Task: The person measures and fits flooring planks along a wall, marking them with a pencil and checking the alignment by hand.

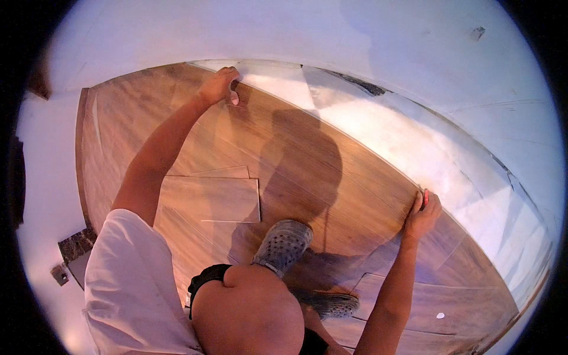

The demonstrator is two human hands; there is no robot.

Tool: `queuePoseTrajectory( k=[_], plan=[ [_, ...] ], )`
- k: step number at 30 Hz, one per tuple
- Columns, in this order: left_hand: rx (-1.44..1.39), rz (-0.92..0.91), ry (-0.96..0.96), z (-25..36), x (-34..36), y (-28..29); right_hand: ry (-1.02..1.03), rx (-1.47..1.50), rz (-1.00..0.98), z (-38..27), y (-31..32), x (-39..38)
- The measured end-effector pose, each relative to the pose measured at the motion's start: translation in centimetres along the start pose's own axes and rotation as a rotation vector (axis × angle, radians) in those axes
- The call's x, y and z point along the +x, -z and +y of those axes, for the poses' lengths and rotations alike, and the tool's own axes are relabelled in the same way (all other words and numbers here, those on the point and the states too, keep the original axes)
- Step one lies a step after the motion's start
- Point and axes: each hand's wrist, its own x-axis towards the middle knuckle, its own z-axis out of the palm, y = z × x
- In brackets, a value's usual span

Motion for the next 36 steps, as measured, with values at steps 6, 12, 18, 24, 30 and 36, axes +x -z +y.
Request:
queuePoseTrajectory(
  k=[6, 12, 18, 24, 30, 36],
  plan=[
    [-0.035, -0.007, 0.031, 0.8, 0.2, 0.1, -0.009, 0.017, 0.002, 0.9, 0.0, 0.2],
    [-0.035, 0.05, 0.041, 0.4, 0.5, -0.8, -0.012, -0.049, 0.003, 0.6, -0.1, 0.4],
    [-0.068, -0.003, 0.104, 0.8, -0.3, -0.3, -0.026, -0.001, -0.069, 1.0, -0.1, 0.5],
    [-0.019, 0.054, 0.027, 0.4, 0.1, -0.6, -0.057, 0.01, -0.088, 2.2, -1.0, -0.5],
    [-0.014, -0.012, 0.091, 1.2, 0.0, -0.6, -0.038, -0.076, -0.103, 0.5, 0.4, -0.1],
    [0.04, -0.003, 0.089, 1.6, 0.1, -0.6, -0.019, -0.095, -0.181, 1.6, 0.8, 1.1]
  ],
)
